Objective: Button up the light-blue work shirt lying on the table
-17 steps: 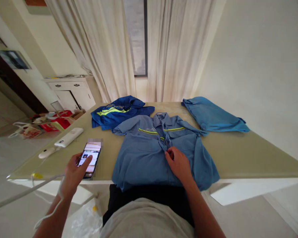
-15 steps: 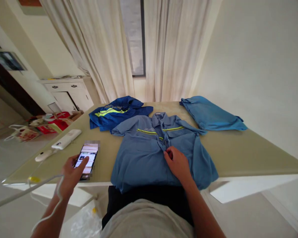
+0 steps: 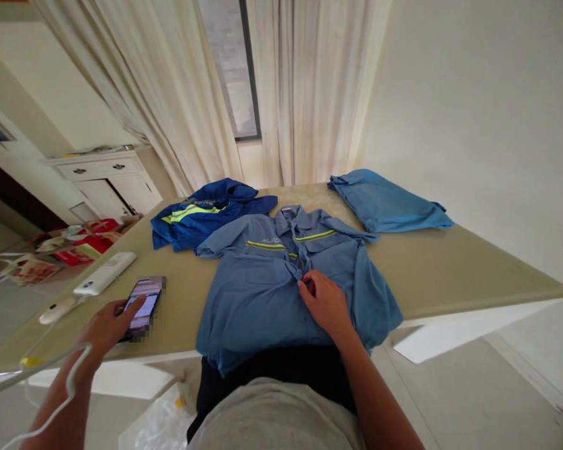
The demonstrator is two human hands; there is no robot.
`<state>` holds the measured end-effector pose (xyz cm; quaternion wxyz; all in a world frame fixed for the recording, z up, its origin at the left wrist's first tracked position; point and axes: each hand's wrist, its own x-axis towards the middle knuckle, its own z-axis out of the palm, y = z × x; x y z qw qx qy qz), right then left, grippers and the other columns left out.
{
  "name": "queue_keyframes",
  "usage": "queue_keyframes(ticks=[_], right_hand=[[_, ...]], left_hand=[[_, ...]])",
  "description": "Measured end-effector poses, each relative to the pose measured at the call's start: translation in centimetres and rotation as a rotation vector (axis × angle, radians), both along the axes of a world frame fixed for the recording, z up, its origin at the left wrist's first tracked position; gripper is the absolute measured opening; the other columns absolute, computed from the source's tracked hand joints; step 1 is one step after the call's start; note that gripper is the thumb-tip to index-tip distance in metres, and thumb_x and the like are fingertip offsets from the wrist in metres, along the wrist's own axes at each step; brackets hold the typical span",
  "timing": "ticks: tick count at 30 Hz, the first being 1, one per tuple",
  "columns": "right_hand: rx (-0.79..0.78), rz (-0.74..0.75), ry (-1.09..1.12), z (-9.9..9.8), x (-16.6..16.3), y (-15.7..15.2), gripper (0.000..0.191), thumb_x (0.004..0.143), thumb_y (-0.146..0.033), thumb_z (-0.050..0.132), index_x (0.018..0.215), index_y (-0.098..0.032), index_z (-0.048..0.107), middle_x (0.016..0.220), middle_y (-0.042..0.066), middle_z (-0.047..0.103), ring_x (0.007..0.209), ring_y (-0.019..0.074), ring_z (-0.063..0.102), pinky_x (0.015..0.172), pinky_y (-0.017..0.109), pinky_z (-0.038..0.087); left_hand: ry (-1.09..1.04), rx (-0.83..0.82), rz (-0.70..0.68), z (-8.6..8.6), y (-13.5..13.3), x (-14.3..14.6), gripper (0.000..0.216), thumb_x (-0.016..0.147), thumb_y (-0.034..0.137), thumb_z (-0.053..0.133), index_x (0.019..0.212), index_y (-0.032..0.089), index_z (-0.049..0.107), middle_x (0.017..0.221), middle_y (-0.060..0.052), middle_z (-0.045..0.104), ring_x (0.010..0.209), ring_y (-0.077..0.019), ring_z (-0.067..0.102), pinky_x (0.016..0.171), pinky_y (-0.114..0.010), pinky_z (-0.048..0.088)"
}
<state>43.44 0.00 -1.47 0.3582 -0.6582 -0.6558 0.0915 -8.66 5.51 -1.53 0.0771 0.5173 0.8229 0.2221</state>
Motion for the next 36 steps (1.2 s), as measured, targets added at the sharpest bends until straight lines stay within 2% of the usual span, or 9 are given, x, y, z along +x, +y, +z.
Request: queue_keyframes(ticks=[5, 10, 13, 17, 24, 36], right_hand=[[0.007, 0.013, -0.010, -0.2, 0.1, 0.0, 0.021, 0.098, -0.039, 0.051, 0.094, -0.023, 0.063, 0.076, 0.001, 0.065, 0.069, 0.0175, 0.061, 0.067, 0.027, 0.039], [0.003, 0.022, -0.012, -0.4, 0.4, 0.2, 0.025, 0.098, -0.043, 0.049, 0.094, -0.023, 0.062, 0.076, 0.001, 0.064, 0.069, 0.0182, 0.061, 0.067, 0.028, 0.040], [0.002, 0.038, -0.024, -0.5, 0.6, 0.4, 0.027, 0.098, -0.045, 0.048, 0.094, -0.023, 0.062, 0.077, 0.002, 0.065, 0.070, 0.0189, 0.061, 0.068, 0.029, 0.041], [0.004, 0.043, -0.031, -0.5, 0.7, 0.4, 0.029, 0.098, -0.047, 0.046, 0.095, -0.022, 0.062, 0.077, 0.003, 0.065, 0.070, 0.0196, 0.061, 0.068, 0.030, 0.041], [-0.003, 0.039, -0.028, -0.4, 0.7, 0.3, 0.030, 0.097, -0.048, 0.046, 0.095, -0.023, 0.062, 0.077, 0.002, 0.066, 0.070, 0.0192, 0.062, 0.068, 0.030, 0.041], [-0.018, 0.044, -0.022, -0.5, 0.7, 0.3, 0.030, 0.097, -0.048, 0.046, 0.096, -0.023, 0.063, 0.077, 0.002, 0.065, 0.069, 0.0190, 0.061, 0.068, 0.030, 0.041]], left_hand=[[0.078, -0.121, 0.012, 0.2, 0.8, -0.7, 0.061, 0.069, 0.077, 0.057, 0.091, 0.021, 0.066, 0.087, -0.013, 0.074, 0.092, -0.0402, 0.069, 0.087, -0.054, 0.053], [-0.038, -0.132, -0.013, 1.8, 0.2, 0.8, 0.062, 0.073, 0.070, 0.057, 0.100, 0.015, 0.069, 0.089, -0.014, 0.075, 0.085, -0.0328, 0.070, 0.077, -0.041, 0.053], [0.012, -0.133, 0.019, 2.2, 0.0, 1.6, 0.065, 0.073, 0.072, 0.056, 0.100, 0.015, 0.070, 0.089, -0.014, 0.075, 0.085, -0.0338, 0.071, 0.074, -0.040, 0.051], [0.067, -0.127, 0.002, 1.8, -0.3, 1.8, 0.071, 0.073, 0.075, 0.054, 0.108, 0.015, 0.069, 0.094, -0.014, 0.075, 0.089, -0.0349, 0.071, 0.078, -0.040, 0.050], [0.025, -0.079, -0.009, 0.6, -0.6, 1.4, 0.073, 0.075, 0.072, 0.054, 0.115, 0.013, 0.066, 0.107, -0.016, 0.073, 0.102, -0.0341, 0.068, 0.088, -0.039, 0.050], [0.082, -0.010, -0.006, -0.2, -1.1, 1.7, 0.071, 0.078, 0.066, 0.051, 0.120, 0.010, 0.064, 0.110, -0.018, 0.069, 0.104, -0.0327, 0.066, 0.092, -0.040, 0.049]])
